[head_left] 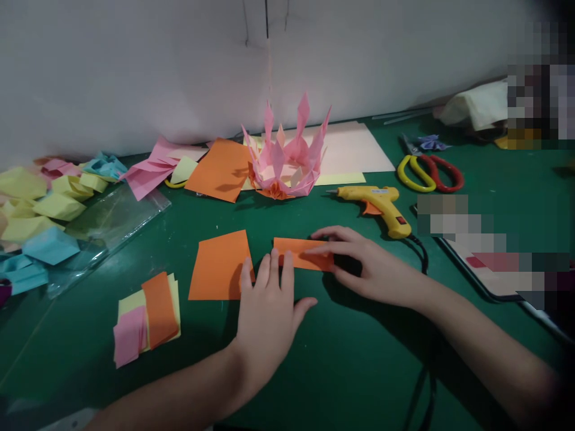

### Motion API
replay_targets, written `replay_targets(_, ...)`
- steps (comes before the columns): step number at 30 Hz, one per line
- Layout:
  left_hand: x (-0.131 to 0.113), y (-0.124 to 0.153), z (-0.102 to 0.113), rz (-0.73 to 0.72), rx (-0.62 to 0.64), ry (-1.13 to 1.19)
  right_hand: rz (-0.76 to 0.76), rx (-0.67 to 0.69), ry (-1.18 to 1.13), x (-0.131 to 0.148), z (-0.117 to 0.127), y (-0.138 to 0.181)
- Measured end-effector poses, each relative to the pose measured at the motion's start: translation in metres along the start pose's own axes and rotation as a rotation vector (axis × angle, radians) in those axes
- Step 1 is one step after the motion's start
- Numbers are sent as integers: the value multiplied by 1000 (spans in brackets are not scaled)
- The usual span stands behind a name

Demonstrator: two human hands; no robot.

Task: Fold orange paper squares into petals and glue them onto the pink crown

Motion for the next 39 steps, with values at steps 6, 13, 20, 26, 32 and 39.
replay_targets(6, -2, -5, -9, -49, 36, 75, 28, 137, -192, 15, -1, 0)
replay_targets(13, -1, -7, -8, -121, 39, 205, 129, 38, -29, 4, -3, -1)
replay_targets(20, -1, -3, -2, -176, -233, 293, 192, 3, 64, -2, -3, 0)
replay_targets(26, 3, -4, 2, -200, -246, 338, 162, -4, 50, -2, 1, 2)
replay_targets(32, 7, -10, 3, -192, -228, 361, 78, -24, -5, -7, -1, -1)
replay_targets(39, 17, -20, -4, 91, -37, 597, 14, -82, 58, -8, -4, -4)
Point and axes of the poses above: each hand's wrist, its own y-axis away from the middle knuckle, its own z-axis out of the back of the hand, x = y × z, the point moved 4 cm from there along -y, towards the middle knuckle, and after that the axes turned 11 degrees about -y, right-handed, at the moved point
